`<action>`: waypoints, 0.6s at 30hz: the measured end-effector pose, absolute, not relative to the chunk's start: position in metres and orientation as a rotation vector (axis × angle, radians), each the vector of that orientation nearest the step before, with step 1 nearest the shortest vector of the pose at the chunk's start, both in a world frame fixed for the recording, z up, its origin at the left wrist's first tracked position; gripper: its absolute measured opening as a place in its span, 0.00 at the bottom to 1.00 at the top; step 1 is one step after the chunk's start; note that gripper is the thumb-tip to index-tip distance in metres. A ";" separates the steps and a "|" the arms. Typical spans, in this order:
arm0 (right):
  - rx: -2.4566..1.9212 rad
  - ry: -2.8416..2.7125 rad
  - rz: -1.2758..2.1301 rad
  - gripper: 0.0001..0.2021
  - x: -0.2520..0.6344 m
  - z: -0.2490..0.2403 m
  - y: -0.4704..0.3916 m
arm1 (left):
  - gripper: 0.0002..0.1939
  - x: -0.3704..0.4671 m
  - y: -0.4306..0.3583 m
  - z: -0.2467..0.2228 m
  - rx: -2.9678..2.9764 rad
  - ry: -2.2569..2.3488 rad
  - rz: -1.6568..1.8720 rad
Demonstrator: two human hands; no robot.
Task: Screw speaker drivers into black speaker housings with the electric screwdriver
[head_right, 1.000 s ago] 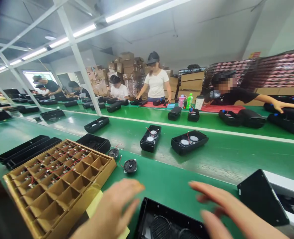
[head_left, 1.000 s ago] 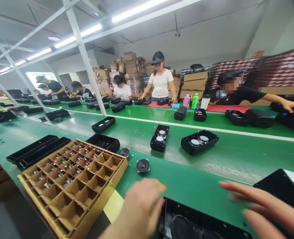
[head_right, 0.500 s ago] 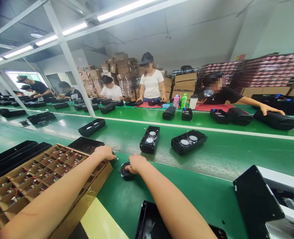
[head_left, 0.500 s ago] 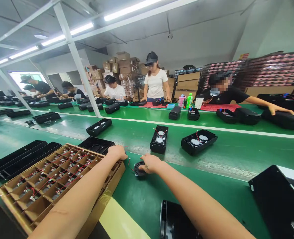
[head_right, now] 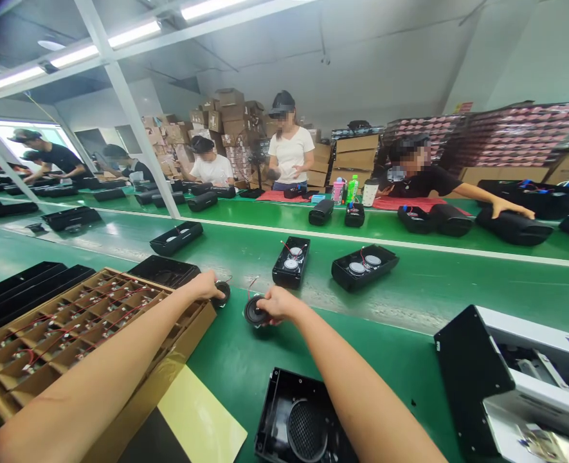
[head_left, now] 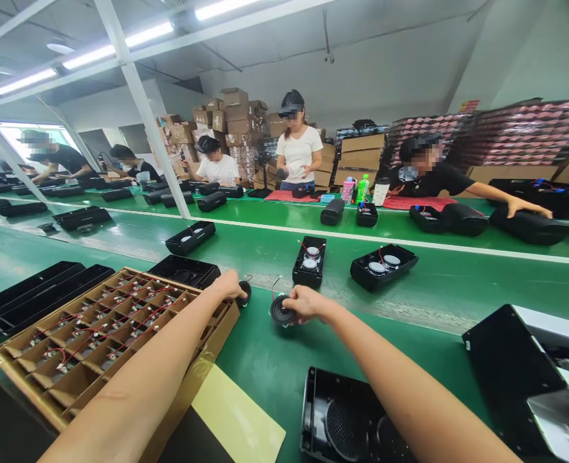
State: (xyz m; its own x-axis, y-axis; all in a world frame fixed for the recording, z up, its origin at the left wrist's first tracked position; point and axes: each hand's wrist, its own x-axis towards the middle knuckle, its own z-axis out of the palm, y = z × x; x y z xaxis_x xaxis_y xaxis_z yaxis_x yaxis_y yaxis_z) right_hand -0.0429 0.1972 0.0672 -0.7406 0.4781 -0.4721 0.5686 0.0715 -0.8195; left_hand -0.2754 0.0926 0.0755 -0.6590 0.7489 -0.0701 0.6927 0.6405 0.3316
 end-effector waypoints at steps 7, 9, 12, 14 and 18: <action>0.954 2.137 -2.447 0.13 0.046 0.112 0.202 | 0.21 -0.243 0.088 0.101 1.005 2.339 0.963; 0.924 2.115 -2.614 0.19 0.074 0.119 0.192 | 0.21 -0.225 0.076 0.108 0.962 2.194 1.136; 0.895 2.070 -2.789 0.28 0.117 0.124 0.169 | 0.18 -0.191 0.047 0.109 0.878 1.920 1.307; 0.919 2.041 -2.855 0.28 0.144 0.122 0.153 | 0.17 -0.165 0.023 0.103 0.815 1.758 1.369; 1.220 1.801 -3.021 0.30 0.187 0.112 0.124 | 0.28 -0.122 -0.017 0.090 0.644 1.570 1.357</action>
State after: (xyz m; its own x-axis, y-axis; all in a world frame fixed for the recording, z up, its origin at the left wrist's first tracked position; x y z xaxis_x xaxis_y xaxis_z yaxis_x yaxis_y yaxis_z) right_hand 0.1868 0.1236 0.1120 -0.6384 0.7368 -0.2227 -0.1546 -0.4061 -0.9006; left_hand -0.1221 -0.0172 0.0896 -0.4285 0.8502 -0.3057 -0.1795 0.2515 0.9511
